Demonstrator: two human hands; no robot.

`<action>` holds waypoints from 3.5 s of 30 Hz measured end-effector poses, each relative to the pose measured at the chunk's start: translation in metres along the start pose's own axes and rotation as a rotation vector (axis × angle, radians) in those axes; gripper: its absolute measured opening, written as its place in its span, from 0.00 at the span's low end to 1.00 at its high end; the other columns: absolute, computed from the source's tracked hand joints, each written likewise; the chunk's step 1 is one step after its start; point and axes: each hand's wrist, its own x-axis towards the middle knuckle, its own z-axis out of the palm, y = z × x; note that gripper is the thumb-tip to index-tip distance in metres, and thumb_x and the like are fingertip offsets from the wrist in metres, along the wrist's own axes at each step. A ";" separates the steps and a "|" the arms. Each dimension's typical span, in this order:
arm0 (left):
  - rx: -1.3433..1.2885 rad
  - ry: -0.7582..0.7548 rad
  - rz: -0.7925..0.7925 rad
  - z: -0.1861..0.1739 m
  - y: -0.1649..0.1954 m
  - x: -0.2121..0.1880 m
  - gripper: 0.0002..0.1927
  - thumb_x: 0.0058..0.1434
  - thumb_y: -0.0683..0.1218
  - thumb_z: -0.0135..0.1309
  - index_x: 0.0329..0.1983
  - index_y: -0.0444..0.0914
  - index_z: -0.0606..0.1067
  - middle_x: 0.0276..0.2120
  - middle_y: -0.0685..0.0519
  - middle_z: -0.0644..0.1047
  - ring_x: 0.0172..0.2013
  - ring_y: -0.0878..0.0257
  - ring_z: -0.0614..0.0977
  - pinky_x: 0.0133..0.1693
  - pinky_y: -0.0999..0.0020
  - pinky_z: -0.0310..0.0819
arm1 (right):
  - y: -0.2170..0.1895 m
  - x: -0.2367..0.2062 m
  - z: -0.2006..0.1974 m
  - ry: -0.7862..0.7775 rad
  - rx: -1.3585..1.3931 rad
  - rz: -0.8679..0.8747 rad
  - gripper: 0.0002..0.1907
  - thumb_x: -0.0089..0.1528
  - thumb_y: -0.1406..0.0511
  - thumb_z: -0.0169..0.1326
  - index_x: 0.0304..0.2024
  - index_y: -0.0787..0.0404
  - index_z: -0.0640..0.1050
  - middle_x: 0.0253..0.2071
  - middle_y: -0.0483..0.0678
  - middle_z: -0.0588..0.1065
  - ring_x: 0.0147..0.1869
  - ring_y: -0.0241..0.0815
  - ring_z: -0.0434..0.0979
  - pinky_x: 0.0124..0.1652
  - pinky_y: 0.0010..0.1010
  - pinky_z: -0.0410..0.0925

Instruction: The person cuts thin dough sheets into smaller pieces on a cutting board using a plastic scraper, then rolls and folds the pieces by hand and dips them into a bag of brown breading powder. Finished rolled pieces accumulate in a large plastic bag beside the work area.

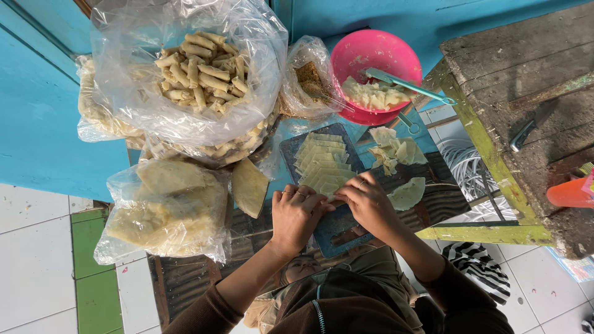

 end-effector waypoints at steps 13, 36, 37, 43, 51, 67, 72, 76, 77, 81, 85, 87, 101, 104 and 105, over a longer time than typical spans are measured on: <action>-0.079 -0.102 -0.302 0.004 -0.001 0.012 0.10 0.55 0.54 0.66 0.30 0.44 0.81 0.31 0.57 0.80 0.39 0.55 0.77 0.42 0.58 0.65 | 0.012 0.011 0.002 -0.018 0.214 0.182 0.10 0.55 0.67 0.68 0.33 0.62 0.78 0.35 0.47 0.74 0.45 0.49 0.72 0.45 0.41 0.65; 0.009 -0.194 -0.326 0.007 -0.014 0.025 0.08 0.53 0.53 0.66 0.29 0.45 0.82 0.36 0.55 0.80 0.44 0.53 0.76 0.44 0.54 0.63 | 0.025 0.026 0.009 -0.100 0.311 0.242 0.10 0.53 0.68 0.69 0.35 0.60 0.82 0.36 0.45 0.78 0.47 0.49 0.72 0.45 0.39 0.67; -0.014 -0.176 -0.321 0.007 -0.014 0.025 0.09 0.54 0.53 0.65 0.31 0.45 0.81 0.35 0.56 0.81 0.43 0.53 0.76 0.44 0.55 0.63 | 0.025 0.027 0.008 -0.097 0.290 0.179 0.09 0.53 0.69 0.68 0.35 0.59 0.82 0.36 0.44 0.78 0.46 0.48 0.72 0.45 0.38 0.68; 0.017 -0.113 -0.090 0.002 -0.011 0.018 0.04 0.59 0.48 0.61 0.36 0.47 0.78 0.32 0.60 0.82 0.39 0.58 0.78 0.45 0.58 0.63 | 0.010 0.019 0.001 0.004 0.159 -0.058 0.09 0.53 0.69 0.67 0.36 0.60 0.81 0.37 0.43 0.79 0.44 0.47 0.74 0.45 0.38 0.69; 0.043 -0.060 -0.157 0.003 -0.011 0.022 0.05 0.58 0.51 0.63 0.34 0.47 0.80 0.35 0.57 0.78 0.42 0.55 0.76 0.43 0.55 0.63 | 0.019 0.024 0.012 0.006 0.134 0.047 0.09 0.55 0.72 0.65 0.37 0.58 0.83 0.42 0.49 0.75 0.48 0.49 0.72 0.46 0.36 0.70; 0.099 -0.286 -0.214 0.000 -0.011 0.016 0.15 0.57 0.53 0.64 0.37 0.41 0.72 0.35 0.50 0.79 0.42 0.51 0.78 0.45 0.56 0.69 | 0.034 0.026 -0.035 -0.024 -0.094 -0.183 0.20 0.55 0.76 0.59 0.48 0.57 0.82 0.45 0.46 0.79 0.48 0.46 0.75 0.48 0.37 0.70; 0.086 -0.294 -0.207 0.002 -0.008 0.014 0.16 0.57 0.52 0.63 0.38 0.38 0.72 0.36 0.48 0.77 0.42 0.50 0.77 0.44 0.55 0.68 | 0.020 0.074 -0.081 0.537 -0.066 -0.289 0.14 0.61 0.75 0.67 0.47 0.62 0.79 0.46 0.48 0.81 0.47 0.41 0.79 0.48 0.37 0.64; 0.048 -0.241 -0.164 0.001 -0.009 0.014 0.13 0.59 0.50 0.62 0.36 0.40 0.72 0.36 0.49 0.75 0.42 0.50 0.76 0.44 0.55 0.68 | -0.015 0.164 -0.091 0.878 0.168 -0.342 0.13 0.67 0.77 0.67 0.45 0.60 0.77 0.49 0.44 0.81 0.50 0.43 0.76 0.52 0.31 0.65; 0.053 -0.224 -0.153 0.001 -0.008 0.014 0.12 0.58 0.50 0.62 0.36 0.40 0.72 0.36 0.49 0.75 0.42 0.50 0.76 0.44 0.55 0.68 | -0.022 0.191 -0.090 0.827 0.198 -0.360 0.11 0.65 0.77 0.65 0.45 0.62 0.77 0.48 0.47 0.80 0.49 0.46 0.78 0.54 0.35 0.64; 0.011 -0.149 -0.094 0.003 -0.009 0.013 0.11 0.55 0.49 0.62 0.35 0.42 0.72 0.35 0.50 0.76 0.43 0.50 0.77 0.43 0.56 0.67 | -0.029 0.249 -0.076 0.650 0.193 -0.372 0.07 0.64 0.75 0.60 0.45 0.62 0.81 0.50 0.57 0.76 0.49 0.55 0.74 0.49 0.34 0.67; 0.055 -0.158 -0.059 0.010 -0.009 0.010 0.11 0.56 0.46 0.62 0.36 0.41 0.71 0.34 0.51 0.77 0.41 0.52 0.77 0.43 0.56 0.68 | 0.008 0.230 -0.055 0.256 0.097 -0.089 0.01 0.71 0.70 0.57 0.45 0.62 0.79 0.44 0.51 0.79 0.50 0.50 0.77 0.49 0.38 0.69; 0.068 -0.110 -0.013 0.012 -0.010 0.009 0.11 0.57 0.45 0.61 0.37 0.41 0.70 0.35 0.51 0.78 0.41 0.52 0.78 0.43 0.57 0.68 | 0.029 0.209 -0.043 -0.008 -0.374 0.005 0.03 0.71 0.65 0.59 0.41 0.55 0.82 0.35 0.50 0.80 0.47 0.52 0.75 0.57 0.45 0.67; 0.035 -0.156 -0.039 0.003 -0.005 0.011 0.14 0.58 0.45 0.61 0.46 0.42 0.73 0.38 0.52 0.79 0.42 0.53 0.78 0.43 0.56 0.67 | 0.046 0.179 -0.035 0.094 -0.365 0.053 0.06 0.62 0.65 0.64 0.41 0.56 0.86 0.30 0.49 0.81 0.51 0.57 0.76 0.58 0.48 0.64; -0.019 -0.145 -0.079 0.002 -0.003 0.011 0.14 0.59 0.45 0.60 0.48 0.43 0.73 0.40 0.53 0.80 0.43 0.53 0.78 0.44 0.57 0.67 | 0.048 0.181 -0.035 0.028 -0.098 0.182 0.08 0.61 0.64 0.64 0.42 0.57 0.86 0.35 0.50 0.82 0.45 0.51 0.79 0.52 0.43 0.69; -0.042 -0.137 -0.094 0.002 -0.003 0.011 0.14 0.59 0.45 0.59 0.48 0.43 0.73 0.40 0.53 0.80 0.43 0.54 0.78 0.45 0.57 0.67 | 0.049 0.182 -0.034 -0.002 0.022 0.239 0.09 0.60 0.64 0.64 0.42 0.58 0.85 0.39 0.51 0.83 0.42 0.48 0.80 0.48 0.40 0.71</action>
